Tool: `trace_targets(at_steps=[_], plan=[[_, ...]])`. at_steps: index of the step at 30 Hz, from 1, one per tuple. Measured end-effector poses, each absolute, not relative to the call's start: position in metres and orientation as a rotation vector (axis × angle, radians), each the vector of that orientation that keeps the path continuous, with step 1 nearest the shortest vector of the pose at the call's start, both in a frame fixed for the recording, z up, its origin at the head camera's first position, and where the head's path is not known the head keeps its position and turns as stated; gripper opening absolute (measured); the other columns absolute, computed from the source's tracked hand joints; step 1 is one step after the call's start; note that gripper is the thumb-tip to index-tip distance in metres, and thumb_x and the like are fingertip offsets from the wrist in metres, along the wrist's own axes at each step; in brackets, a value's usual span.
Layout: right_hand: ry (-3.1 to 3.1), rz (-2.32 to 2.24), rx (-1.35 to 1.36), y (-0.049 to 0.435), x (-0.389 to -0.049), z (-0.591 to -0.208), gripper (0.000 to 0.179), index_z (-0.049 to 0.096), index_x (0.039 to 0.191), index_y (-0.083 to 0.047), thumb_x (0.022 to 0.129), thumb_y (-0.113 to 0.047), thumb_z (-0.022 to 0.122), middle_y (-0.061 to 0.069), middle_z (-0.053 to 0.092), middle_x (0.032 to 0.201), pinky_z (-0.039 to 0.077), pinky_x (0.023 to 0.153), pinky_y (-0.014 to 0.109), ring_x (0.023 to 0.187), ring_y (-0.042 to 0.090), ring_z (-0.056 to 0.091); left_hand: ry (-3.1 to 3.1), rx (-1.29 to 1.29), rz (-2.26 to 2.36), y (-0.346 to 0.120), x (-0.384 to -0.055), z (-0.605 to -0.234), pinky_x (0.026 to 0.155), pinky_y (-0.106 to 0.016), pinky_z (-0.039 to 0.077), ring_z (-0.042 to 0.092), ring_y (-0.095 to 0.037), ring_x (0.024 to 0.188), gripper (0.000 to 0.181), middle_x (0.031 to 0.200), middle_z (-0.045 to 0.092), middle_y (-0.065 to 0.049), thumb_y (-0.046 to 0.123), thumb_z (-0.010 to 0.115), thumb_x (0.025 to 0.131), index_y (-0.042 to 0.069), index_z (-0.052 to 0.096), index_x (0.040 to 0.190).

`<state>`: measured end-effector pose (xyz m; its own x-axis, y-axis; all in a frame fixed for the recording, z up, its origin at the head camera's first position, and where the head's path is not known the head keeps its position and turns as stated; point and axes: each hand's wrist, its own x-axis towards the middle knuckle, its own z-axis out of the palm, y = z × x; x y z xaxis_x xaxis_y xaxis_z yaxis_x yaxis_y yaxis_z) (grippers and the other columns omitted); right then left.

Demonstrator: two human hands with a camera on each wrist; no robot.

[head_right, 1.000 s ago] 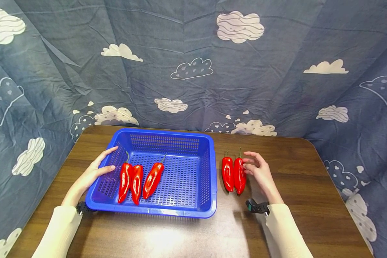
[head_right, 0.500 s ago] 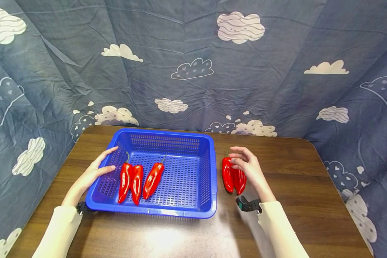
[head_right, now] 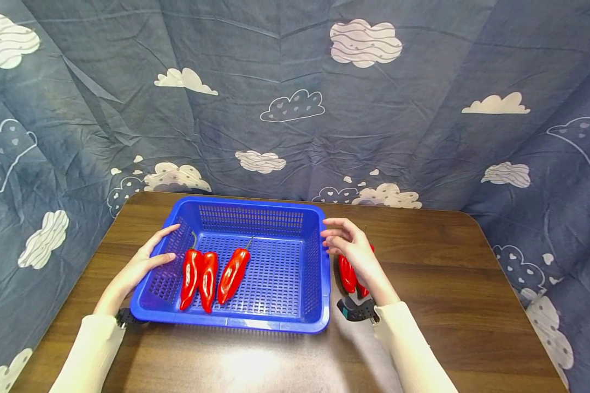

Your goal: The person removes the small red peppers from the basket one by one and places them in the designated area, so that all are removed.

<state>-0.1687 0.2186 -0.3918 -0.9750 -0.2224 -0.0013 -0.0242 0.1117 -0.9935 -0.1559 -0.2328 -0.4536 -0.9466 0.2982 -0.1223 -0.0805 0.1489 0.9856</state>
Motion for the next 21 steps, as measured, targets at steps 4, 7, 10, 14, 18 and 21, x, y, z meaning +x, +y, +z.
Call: trace_targets(at_steps=[4, 7, 10, 14, 18, 21], plan=[[2.201, -1.968, -0.253, 0.204, -0.170, -0.390, 0.038, 0.043, 0.131, 0.010, 0.094, 0.002, 0.050, 0.028, 0.058, 0.112, 0.053, 0.077, 0.030, 0.091, 0.023, 0.063, 2.147, 0.216, 1.864, -0.233, -0.157, -0.455, 0.092, -0.048, 0.045, 0.037, -0.046, 0.127, 0.063, 0.151, 0.024, -0.023, 0.012, 0.052, 0.096, 0.019, 0.023, 0.152], [2.165, -1.967, -0.269, 0.192, -0.170, -0.391, 0.039, 0.044, 0.131, 0.009, 0.092, 0.003, 0.051, 0.019, 0.062, 0.108, 0.053, 0.075, 0.030, 0.090, 0.021, 0.064, 2.148, 0.213, 1.866, -0.233, -0.157, -0.456, 0.090, -0.045, 0.047, 0.038, -0.045, 0.126, 0.063, 0.150, 0.025, -0.023, 0.011, 0.051, 0.096, 0.019, 0.023, 0.152], [2.126, -1.968, -0.294, 0.181, -0.170, -0.393, 0.040, 0.044, 0.131, 0.010, 0.092, 0.004, 0.051, 0.012, 0.063, 0.104, 0.053, 0.074, 0.031, 0.087, 0.018, 0.064, 2.140, 0.213, 1.876, -0.233, -0.157, -0.455, 0.088, -0.040, 0.048, 0.040, -0.044, 0.124, 0.063, 0.150, 0.027, -0.023, 0.010, 0.051, 0.096, 0.019, 0.024, 0.152], [2.107, -1.946, -0.323, 0.168, -0.169, -0.396, 0.039, 0.045, 0.130, 0.009, 0.092, 0.003, 0.050, 0.011, 0.063, 0.102, 0.053, 0.075, 0.035, 0.086, 0.017, 0.063, 2.129, 0.213, 1.888, -0.232, -0.155, -0.455, 0.087, -0.037, 0.048, 0.041, -0.042, 0.123, 0.063, 0.149, 0.028, -0.022, 0.010, 0.051, 0.097, 0.020, 0.024, 0.152], [2.097, -1.933, -0.344, 0.157, -0.170, -0.397, 0.038, 0.046, 0.129, 0.008, 0.092, 0.002, 0.050, 0.013, 0.063, 0.102, 0.053, 0.076, 0.039, 0.087, 0.019, 0.063, 2.127, 0.211, 1.891, -0.232, -0.155, -0.454, 0.087, -0.038, 0.048, 0.042, -0.042, 0.122, 0.063, 0.149, 0.028, -0.022, 0.012, 0.052, 0.097, 0.021, 0.024, 0.152], [2.096, -1.926, -0.355, 0.151, -0.171, -0.398, 0.038, 0.047, 0.129, 0.008, 0.091, 0.002, 0.050, 0.013, 0.064, 0.102, 0.053, 0.075, 0.039, 0.087, 0.020, 0.063, 2.130, 0.212, 1.886, -0.232, -0.155, -0.454, 0.087, -0.039, 0.048, 0.042, -0.043, 0.123, 0.063, 0.149, 0.028, -0.023, 0.012, 0.052, 0.097, 0.021, 0.024, 0.152]])
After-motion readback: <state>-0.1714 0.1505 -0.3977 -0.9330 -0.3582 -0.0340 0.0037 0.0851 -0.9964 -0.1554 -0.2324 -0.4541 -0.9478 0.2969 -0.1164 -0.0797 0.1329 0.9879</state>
